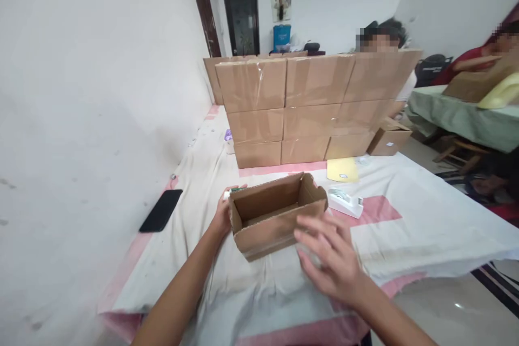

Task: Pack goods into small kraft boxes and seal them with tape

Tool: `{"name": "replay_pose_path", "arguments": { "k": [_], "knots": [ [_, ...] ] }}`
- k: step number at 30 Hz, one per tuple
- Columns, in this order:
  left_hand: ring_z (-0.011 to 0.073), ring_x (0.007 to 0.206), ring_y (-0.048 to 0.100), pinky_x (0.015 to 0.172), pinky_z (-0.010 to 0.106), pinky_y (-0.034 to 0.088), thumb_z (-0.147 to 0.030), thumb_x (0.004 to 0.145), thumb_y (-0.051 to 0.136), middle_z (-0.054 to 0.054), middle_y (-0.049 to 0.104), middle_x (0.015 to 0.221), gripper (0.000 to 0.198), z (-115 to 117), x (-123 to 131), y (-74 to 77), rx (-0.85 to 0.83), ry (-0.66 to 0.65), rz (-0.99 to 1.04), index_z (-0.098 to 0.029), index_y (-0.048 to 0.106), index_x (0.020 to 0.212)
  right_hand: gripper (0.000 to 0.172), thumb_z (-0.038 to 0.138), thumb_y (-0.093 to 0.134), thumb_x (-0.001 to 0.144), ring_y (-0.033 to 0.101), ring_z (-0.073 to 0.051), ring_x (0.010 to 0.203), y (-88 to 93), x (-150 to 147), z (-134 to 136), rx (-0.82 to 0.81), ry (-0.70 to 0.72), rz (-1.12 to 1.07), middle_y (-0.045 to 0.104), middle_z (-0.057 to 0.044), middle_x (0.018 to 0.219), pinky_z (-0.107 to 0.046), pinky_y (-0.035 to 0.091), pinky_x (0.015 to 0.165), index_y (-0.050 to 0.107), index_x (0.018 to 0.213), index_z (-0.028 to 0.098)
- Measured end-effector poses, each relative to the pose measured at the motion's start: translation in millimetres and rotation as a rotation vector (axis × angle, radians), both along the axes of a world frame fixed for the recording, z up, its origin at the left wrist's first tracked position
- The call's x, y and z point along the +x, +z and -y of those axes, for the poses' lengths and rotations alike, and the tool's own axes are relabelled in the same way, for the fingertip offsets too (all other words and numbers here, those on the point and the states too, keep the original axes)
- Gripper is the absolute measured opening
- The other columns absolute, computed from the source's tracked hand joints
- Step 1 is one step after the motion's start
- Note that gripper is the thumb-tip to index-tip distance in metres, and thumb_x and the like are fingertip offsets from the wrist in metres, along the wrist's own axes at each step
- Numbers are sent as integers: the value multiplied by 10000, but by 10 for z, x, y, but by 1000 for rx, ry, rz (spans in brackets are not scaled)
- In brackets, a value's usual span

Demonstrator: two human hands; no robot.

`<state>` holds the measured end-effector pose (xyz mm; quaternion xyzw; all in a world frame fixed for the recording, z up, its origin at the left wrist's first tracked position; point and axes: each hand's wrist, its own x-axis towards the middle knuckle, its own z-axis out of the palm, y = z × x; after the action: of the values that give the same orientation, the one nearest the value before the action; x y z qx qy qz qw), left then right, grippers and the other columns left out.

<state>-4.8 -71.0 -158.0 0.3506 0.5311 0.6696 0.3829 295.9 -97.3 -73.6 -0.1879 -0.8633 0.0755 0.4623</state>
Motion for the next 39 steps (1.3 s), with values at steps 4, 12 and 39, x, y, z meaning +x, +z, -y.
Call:
{"name": "replay_pose_path", "arguments": {
  "k": [4,12,39],
  "knots": [
    [311,1140,665,923,479,571,-462,708,678,73,714,1243,441,322,-128,106,122,6,130,-278,624,1105,417,177,541,961,587,-326,1104,397,89,-238,58,-225,397,676,-152,1141,-601,341,1020,548,1376,214],
    [334,1341,537,1050,631,493,-373,699,650,12,692,1285,386,773,-163,964,483,164,124,-350,661,1085,302,231,580,962,565,-283,995,600,62,-268,34,-221,564,636,-118,1003,-490,366,942,623,1249,152],
    [358,1304,582,1202,633,326,-135,796,684,30,775,899,381,1121,411,869,214,-184,-831,-426,772,1025,264,236,790,692,636,-175,645,1179,-546,-950,-450,132,1038,719,-7,851,-278,420,549,673,928,224]
  ]
}}
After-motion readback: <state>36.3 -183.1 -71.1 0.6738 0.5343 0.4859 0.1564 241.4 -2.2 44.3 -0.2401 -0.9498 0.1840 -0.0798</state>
